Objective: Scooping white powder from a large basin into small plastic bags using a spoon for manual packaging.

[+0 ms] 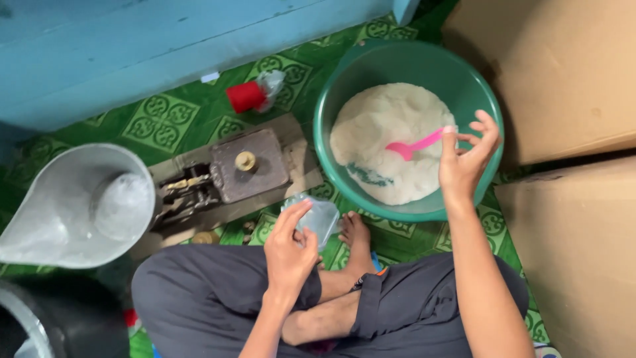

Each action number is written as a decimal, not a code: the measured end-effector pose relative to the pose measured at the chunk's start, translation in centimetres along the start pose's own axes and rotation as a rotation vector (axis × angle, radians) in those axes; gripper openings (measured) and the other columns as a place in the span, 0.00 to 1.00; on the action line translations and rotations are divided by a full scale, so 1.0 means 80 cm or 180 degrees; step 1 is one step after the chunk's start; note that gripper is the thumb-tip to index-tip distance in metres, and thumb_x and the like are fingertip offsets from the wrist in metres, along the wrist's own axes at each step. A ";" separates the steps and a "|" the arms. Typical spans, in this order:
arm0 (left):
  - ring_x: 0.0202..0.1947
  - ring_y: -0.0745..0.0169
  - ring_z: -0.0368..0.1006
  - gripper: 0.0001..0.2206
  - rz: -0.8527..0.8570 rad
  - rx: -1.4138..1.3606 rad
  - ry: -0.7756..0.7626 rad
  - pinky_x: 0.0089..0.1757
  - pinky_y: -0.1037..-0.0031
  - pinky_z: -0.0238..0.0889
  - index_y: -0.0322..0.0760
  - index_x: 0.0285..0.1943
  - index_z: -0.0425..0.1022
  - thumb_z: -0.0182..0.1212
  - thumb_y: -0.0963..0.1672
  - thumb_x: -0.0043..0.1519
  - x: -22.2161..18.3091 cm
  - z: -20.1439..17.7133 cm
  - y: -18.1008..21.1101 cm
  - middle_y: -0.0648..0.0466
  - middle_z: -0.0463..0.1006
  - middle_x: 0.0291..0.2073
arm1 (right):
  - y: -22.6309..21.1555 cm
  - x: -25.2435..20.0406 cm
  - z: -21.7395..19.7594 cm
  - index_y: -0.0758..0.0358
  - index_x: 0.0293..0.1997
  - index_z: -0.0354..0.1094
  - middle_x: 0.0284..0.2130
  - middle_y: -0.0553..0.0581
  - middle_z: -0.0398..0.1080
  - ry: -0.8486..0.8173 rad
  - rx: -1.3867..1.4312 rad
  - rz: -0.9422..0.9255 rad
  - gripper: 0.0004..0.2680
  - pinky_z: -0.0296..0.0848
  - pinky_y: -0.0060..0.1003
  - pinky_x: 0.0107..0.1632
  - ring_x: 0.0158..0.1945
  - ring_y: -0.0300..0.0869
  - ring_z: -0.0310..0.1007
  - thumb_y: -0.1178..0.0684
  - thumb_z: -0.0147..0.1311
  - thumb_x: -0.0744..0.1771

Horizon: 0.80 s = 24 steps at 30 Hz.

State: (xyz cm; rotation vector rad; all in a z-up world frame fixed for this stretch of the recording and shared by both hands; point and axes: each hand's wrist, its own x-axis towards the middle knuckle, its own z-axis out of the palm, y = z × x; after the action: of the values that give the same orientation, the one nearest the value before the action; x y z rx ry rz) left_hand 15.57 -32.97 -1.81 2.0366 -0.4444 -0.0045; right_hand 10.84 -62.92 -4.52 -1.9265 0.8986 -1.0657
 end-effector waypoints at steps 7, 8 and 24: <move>0.19 0.72 0.63 0.19 -0.0249 -0.0210 -0.0366 0.25 0.83 0.62 0.34 0.50 0.76 0.54 0.34 0.49 0.008 0.020 0.019 0.56 0.77 0.51 | 0.158 0.009 0.016 0.72 0.65 0.50 0.44 0.65 0.67 -0.1215 -0.0894 0.0774 0.32 0.72 0.40 0.46 0.44 0.50 0.69 0.50 0.67 0.58; 0.18 0.73 0.63 0.20 -0.0296 -0.0269 -0.0416 0.25 0.84 0.62 0.34 0.51 0.76 0.54 0.34 0.49 0.009 0.024 0.021 0.55 0.76 0.52 | 0.149 0.009 0.018 0.71 0.55 0.59 0.40 0.62 0.71 -0.1295 -0.0630 0.0728 0.21 0.72 0.37 0.45 0.43 0.47 0.73 0.52 0.63 0.61; 0.23 0.73 0.68 0.20 -0.0584 -0.0793 -0.0774 0.30 0.84 0.66 0.30 0.52 0.74 0.54 0.35 0.49 0.037 0.077 0.045 0.52 0.73 0.53 | 0.160 0.034 0.031 0.68 0.54 0.63 0.39 0.56 0.68 -0.0606 0.0232 0.1689 0.09 0.75 0.28 0.36 0.36 0.37 0.71 0.55 0.42 0.71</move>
State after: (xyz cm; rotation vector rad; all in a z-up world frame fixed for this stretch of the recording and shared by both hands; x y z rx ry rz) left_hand 16.08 -40.63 -1.24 1.8293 -0.3849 -0.4038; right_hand 11.39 -70.65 -15.34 -1.5673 1.1557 -0.5826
